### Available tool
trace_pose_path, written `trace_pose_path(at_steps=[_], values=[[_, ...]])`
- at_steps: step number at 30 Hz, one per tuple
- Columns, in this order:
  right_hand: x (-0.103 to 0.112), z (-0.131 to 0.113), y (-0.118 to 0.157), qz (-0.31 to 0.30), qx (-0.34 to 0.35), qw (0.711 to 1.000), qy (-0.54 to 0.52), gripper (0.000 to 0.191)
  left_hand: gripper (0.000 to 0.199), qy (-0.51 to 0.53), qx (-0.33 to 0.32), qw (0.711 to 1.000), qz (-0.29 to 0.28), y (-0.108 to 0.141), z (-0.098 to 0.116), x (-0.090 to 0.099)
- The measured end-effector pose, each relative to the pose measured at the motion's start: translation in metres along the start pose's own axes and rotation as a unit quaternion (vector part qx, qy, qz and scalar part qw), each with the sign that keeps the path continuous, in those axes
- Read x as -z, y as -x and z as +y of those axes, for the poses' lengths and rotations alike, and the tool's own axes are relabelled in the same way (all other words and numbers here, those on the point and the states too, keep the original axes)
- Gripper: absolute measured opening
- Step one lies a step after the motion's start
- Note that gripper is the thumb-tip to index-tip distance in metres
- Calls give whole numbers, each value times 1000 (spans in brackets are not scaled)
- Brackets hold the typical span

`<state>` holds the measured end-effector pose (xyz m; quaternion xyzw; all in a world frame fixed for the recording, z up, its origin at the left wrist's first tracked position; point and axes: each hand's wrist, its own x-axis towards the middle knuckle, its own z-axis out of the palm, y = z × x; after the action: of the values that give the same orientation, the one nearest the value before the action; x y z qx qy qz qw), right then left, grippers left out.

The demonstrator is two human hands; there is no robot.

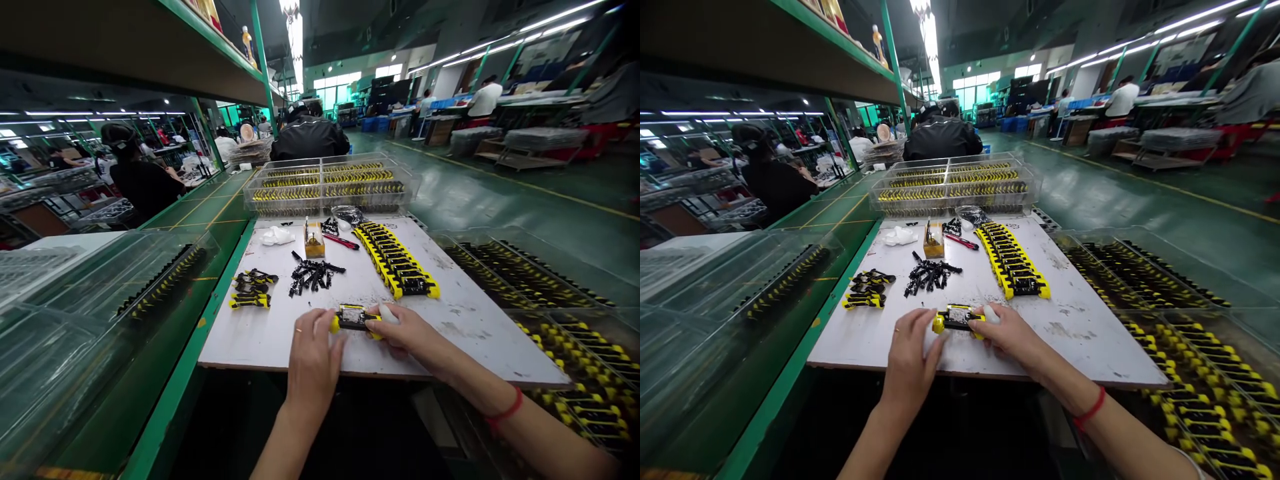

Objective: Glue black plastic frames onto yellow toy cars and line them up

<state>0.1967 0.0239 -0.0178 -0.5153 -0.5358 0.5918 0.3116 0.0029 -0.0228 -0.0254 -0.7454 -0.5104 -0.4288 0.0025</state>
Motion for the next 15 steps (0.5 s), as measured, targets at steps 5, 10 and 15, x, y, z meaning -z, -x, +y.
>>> trace_pose_path(at_steps=[5, 10, 15], values=[[-8, -10, 12, -41, 12, 998, -38, 40, 40, -44, -111, 991, -68, 3, 3, -9], [-3, -15, 17, -71, 42, 997, -5, 48, 46, 15, -87, 995, -52, 4, -3, -9], [6, -6, 4, -54, 122, 980, 148, 49, 48, 91, -23, 994, -52, 9, -2, -13]])
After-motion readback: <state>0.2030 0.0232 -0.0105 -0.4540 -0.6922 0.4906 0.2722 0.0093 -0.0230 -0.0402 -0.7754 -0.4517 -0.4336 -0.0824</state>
